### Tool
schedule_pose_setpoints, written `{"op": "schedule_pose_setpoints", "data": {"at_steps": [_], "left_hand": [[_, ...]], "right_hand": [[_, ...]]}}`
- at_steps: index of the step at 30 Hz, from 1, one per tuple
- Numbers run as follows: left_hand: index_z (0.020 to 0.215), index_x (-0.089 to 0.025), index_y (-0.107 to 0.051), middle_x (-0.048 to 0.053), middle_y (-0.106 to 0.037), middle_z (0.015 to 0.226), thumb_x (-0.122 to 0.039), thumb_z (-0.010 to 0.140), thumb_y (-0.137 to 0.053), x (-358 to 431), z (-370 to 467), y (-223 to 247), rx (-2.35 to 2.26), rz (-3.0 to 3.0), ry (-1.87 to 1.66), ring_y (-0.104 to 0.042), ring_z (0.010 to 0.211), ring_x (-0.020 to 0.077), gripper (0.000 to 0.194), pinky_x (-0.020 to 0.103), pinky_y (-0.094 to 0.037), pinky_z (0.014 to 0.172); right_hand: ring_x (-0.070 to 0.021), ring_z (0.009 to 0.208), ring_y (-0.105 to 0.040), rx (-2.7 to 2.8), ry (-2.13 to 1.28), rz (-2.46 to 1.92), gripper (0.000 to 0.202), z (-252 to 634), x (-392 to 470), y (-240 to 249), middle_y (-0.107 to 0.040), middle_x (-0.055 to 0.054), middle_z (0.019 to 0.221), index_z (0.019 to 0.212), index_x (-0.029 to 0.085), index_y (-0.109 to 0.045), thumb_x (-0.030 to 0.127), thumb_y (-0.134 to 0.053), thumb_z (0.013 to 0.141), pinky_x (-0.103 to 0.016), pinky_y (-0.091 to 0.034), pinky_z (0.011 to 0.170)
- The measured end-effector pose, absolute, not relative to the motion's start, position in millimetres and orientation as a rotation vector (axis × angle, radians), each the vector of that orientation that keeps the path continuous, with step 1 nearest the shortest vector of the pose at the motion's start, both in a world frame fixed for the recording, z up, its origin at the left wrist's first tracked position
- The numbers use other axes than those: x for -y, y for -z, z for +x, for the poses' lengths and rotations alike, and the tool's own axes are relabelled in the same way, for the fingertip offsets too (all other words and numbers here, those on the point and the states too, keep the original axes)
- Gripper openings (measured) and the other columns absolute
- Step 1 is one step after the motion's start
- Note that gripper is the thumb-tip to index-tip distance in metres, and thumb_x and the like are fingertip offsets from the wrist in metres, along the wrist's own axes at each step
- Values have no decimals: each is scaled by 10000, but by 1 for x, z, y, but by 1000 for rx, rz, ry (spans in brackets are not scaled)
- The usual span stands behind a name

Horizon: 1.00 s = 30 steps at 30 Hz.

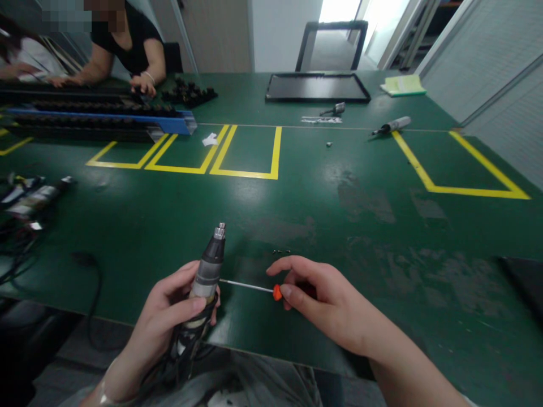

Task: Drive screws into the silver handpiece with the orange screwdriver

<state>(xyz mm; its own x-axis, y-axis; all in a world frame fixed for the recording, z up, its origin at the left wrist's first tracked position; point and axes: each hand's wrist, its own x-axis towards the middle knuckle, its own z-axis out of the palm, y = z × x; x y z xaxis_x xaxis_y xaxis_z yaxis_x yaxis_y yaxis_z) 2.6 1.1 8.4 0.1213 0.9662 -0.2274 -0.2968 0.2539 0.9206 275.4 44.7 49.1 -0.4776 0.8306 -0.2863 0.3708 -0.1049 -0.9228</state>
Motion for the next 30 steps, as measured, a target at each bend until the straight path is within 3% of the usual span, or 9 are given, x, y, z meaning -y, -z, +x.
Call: {"op": "schedule_pose_setpoints", "data": {"at_steps": [13, 18, 21, 25, 30], "left_hand": [[1113, -226, -811, 1, -593, 848, -282, 755, -866, -2, 2, -7, -1028, 867, -1103, -676, 594, 169, 366, 268, -579, 519], [1101, -237, -816, 0, -589, 858, -261, 753, -872, -2, 1, -8, -1018, 871, -1094, -685, 593, 171, 353, 275, -585, 529], [1100, -238, -816, 1, -585, 851, -263, 756, -871, -2, 1, -9, -1028, 865, -1082, -677, 598, 168, 350, 270, -584, 525], [1106, -231, -815, 4, -583, 848, -270, 750, -876, -2, 1, -10, -1045, 872, -1080, -659, 606, 164, 363, 267, -582, 520], [1112, -224, -813, 6, -585, 866, -279, 747, -876, -2, 2, -8, -1044, 859, -1091, -666, 597, 166, 374, 275, -585, 519]], "right_hand": [[-190, 780, -637, 1815, -1540, -1347, 362, 275, -46, -49, -629, -23, 878, 1185, 203, -679, 262, -723, 831, -308, -538, 724], [-176, 748, -613, 1810, -1582, -1307, 350, 276, -46, -52, -667, -33, 887, 1232, 210, -675, 377, -651, 926, -269, -497, 635], [-160, 679, -591, 1758, -1641, -1327, 304, 275, -47, -51, -688, -21, 824, 1238, 212, -661, 330, -569, 973, -255, -472, 586], [-140, 608, -550, 1759, -1617, -1327, 307, 274, -47, -49, -675, -6, 772, 1229, 203, -663, 296, -620, 940, -245, -444, 547], [-171, 719, -629, 1778, -1529, -1317, 307, 275, -47, -50, -678, -15, 808, 1199, 211, -686, 321, -679, 912, -264, -504, 635]]}}
